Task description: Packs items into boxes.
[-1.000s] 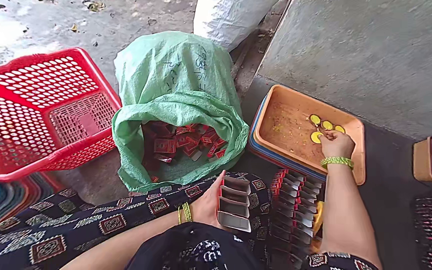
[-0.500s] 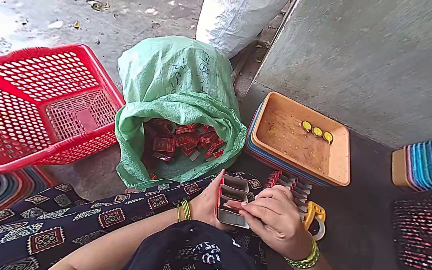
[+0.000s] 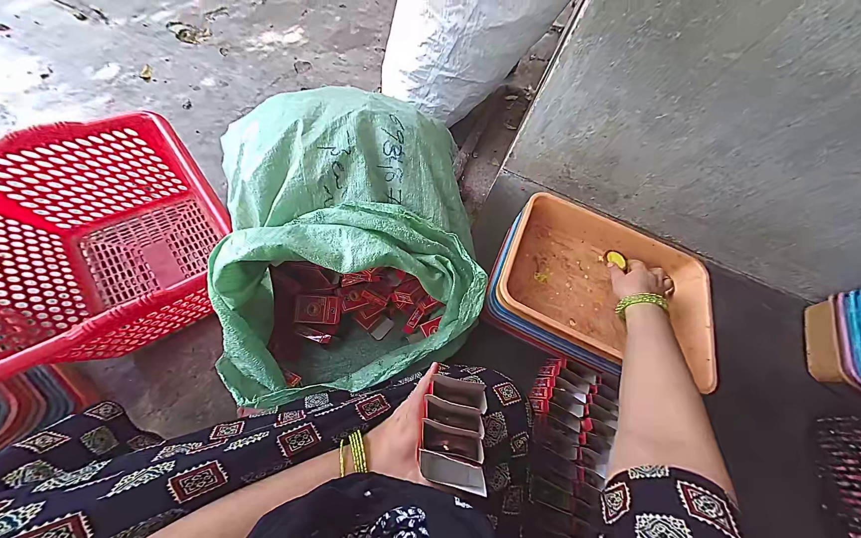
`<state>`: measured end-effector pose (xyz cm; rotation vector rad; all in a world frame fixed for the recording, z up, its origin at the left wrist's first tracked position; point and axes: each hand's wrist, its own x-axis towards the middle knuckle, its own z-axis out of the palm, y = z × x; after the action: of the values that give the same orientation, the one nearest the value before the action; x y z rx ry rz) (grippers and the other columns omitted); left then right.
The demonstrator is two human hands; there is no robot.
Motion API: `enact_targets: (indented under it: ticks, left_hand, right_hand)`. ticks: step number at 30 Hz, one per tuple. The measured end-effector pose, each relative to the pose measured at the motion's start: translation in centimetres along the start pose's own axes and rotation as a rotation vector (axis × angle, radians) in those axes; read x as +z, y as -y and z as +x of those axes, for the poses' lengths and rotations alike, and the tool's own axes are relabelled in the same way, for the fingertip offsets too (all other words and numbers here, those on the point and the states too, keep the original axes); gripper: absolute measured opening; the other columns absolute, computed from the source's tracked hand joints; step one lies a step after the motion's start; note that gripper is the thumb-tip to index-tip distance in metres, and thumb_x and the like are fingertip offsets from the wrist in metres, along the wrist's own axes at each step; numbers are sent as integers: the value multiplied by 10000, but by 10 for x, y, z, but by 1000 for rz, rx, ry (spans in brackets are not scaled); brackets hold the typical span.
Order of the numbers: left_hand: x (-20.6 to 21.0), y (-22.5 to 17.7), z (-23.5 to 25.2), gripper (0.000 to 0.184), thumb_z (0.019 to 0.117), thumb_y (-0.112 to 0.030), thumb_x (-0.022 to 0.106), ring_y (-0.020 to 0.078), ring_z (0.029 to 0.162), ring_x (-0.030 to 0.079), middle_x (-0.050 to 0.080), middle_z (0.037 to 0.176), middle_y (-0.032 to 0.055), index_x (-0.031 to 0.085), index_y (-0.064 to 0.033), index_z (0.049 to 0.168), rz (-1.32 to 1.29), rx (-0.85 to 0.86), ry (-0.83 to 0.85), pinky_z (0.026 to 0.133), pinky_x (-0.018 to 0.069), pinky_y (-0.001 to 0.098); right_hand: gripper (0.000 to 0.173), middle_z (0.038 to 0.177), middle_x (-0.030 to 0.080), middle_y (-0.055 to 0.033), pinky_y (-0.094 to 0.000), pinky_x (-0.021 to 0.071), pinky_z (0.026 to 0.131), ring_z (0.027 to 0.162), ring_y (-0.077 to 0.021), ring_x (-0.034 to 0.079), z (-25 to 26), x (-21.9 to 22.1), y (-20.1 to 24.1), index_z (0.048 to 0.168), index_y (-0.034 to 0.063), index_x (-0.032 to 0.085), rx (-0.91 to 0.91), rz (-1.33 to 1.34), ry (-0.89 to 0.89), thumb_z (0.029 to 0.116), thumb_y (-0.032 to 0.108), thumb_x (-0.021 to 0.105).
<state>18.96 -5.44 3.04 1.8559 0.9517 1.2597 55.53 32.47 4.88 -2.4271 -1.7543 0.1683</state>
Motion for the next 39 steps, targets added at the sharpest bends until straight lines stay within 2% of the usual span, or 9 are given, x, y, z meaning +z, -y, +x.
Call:
enact_targets:
  ticks: [3,7,12,18,20,25,30,35,39]
  left_hand:
    - [13,31,-12,1302,763,-512,850,205,1446,435,453,1495,303,62,176,1538,-45,-36,39,1279,216,390]
    - [20,39,-17,1304,748,-507,865,209,1439,445,452,1512,275,76,142,1557,-58,-91,-5,1268,263,388]
    - [20,3,-11,1229,731,-452,863,199,1412,482,491,1527,182,162,77,1590,64,-451,-29,1199,372,376]
    - [32,24,-19,1172,754,-517,837,154,1414,472,503,1515,150,226,50,1579,33,-170,-67,1261,289,390]
    - [23,23,-18,1384,649,-564,898,236,1444,437,436,1528,268,120,127,1563,14,-110,-19,1255,296,387]
    - [22,24,-20,1510,584,-613,913,263,1448,433,430,1518,296,34,134,1559,12,-92,11,1247,316,387]
    - [23,20,-24,1484,612,-631,882,277,1454,423,416,1529,300,33,131,1561,63,-64,-7,1251,300,416]
    - [21,10,-28,1482,598,-615,889,328,1436,439,407,1516,339,52,142,1558,128,-34,-9,1217,346,421]
    - [25,16,-29,1450,618,-625,883,309,1389,492,489,1446,315,76,134,1553,196,95,-18,1197,382,426]
  right_hand:
    - [759,1632,164,-381,-816,216,1080,1492,-609,147,32,15,-3,1529,115,485,80,-53,34,1006,665,460]
    - [733,1659,116,-351,-843,170,1073,1513,-595,79,46,21,0,1527,143,488,113,-74,57,987,636,539]
    - [544,1301,624,-297,-742,414,1001,1263,-516,551,11,3,5,1345,58,597,-74,120,-17,876,246,797]
    - [278,1076,752,-121,-439,590,915,966,-211,732,-112,-27,18,1140,34,720,-480,500,2,927,201,784]
    - [268,1042,752,-66,-330,620,846,900,-114,728,-185,-44,22,1127,31,714,-696,739,31,905,159,793]
    - [213,1001,749,5,-360,645,835,938,-158,736,-341,-86,23,1092,207,710,-1144,1023,7,903,221,809]
    - [90,988,742,14,-370,577,948,1004,-155,694,-400,-77,20,981,157,742,-1410,754,-66,897,147,771]
    - [210,1071,664,-4,-345,491,995,1120,-171,591,-414,-71,16,1030,222,763,-1282,501,-112,888,373,797]
    - [486,1420,546,-190,-449,492,1099,1364,-310,504,-415,-74,11,1217,191,702,-1073,526,28,805,397,856]
